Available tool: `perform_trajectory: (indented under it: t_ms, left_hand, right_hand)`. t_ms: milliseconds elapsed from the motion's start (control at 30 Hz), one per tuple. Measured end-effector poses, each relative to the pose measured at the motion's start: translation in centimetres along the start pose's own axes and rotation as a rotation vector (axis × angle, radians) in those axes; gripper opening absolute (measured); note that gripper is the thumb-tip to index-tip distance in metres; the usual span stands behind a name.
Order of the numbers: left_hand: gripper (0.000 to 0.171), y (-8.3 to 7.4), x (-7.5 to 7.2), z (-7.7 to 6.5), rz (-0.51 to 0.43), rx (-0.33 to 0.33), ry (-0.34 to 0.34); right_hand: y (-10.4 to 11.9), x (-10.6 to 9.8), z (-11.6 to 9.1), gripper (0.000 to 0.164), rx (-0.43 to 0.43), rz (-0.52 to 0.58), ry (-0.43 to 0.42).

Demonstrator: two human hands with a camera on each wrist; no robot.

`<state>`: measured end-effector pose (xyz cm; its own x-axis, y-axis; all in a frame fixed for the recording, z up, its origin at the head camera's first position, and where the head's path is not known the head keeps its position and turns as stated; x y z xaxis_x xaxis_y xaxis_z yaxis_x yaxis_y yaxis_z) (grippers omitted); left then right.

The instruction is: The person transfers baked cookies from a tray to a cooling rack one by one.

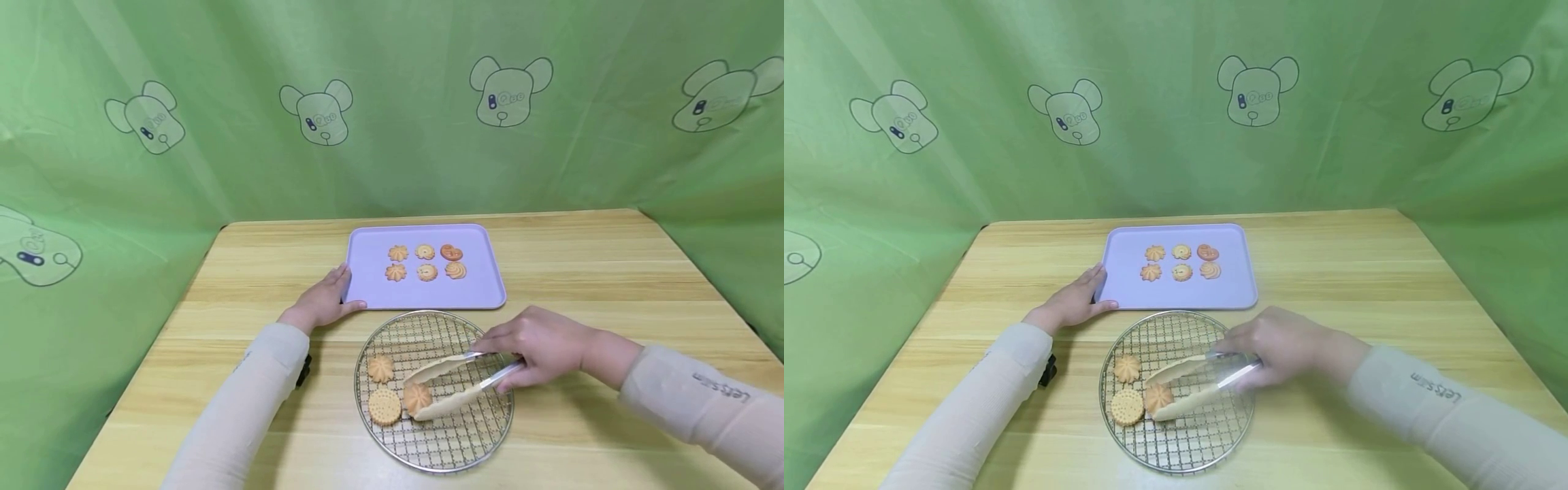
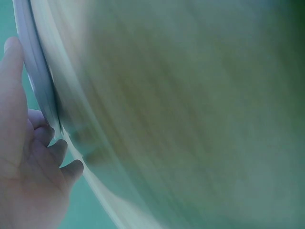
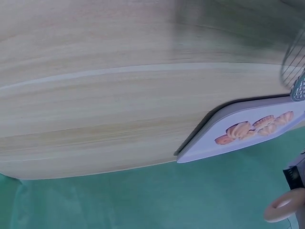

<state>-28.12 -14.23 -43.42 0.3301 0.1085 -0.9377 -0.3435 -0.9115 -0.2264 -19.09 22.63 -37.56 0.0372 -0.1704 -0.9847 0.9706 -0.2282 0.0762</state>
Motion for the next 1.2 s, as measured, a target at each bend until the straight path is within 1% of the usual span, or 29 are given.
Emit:
perform_trajectory:
  t_ms: [433,700,1000,1200]
  left_hand:
    - [0.093,0.00,-0.03,0.04,-0.002,-0.001,-0.001]
    - [0.092,-0.05,-0.06,-0.09,-0.006,0.000,-0.003]
    - [0.092,-0.08,-0.05,-0.08,-0.009,0.003,-0.005]
    - [0.092,-0.13,-0.18,-0.20,-0.018,0.000,0.000]
  right_hand:
    - [0.44,0.04,0.09,0.057,-0.066,0.027,0.048]
    - [0.55,0.11,0.27,0.056,-0.093,0.033,0.050]
    - [0.74,0.16,0.13,0.061,-0.077,0.007,0.066]
    - [0.67,-0.02,0.13,0.063,-0.070,0.003,0.061]
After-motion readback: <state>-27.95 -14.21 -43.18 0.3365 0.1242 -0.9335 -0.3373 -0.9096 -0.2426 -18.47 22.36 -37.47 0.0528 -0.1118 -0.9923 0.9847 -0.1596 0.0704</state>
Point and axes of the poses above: each hand's wrist, its own z-axis towards the middle knuckle, its own x-axis out of the palm, y = z × x, the point moved 1 cm from there along z, towards the middle knuckle, and after that the axes turned 6 degrees about y, right-handed, at the moved point
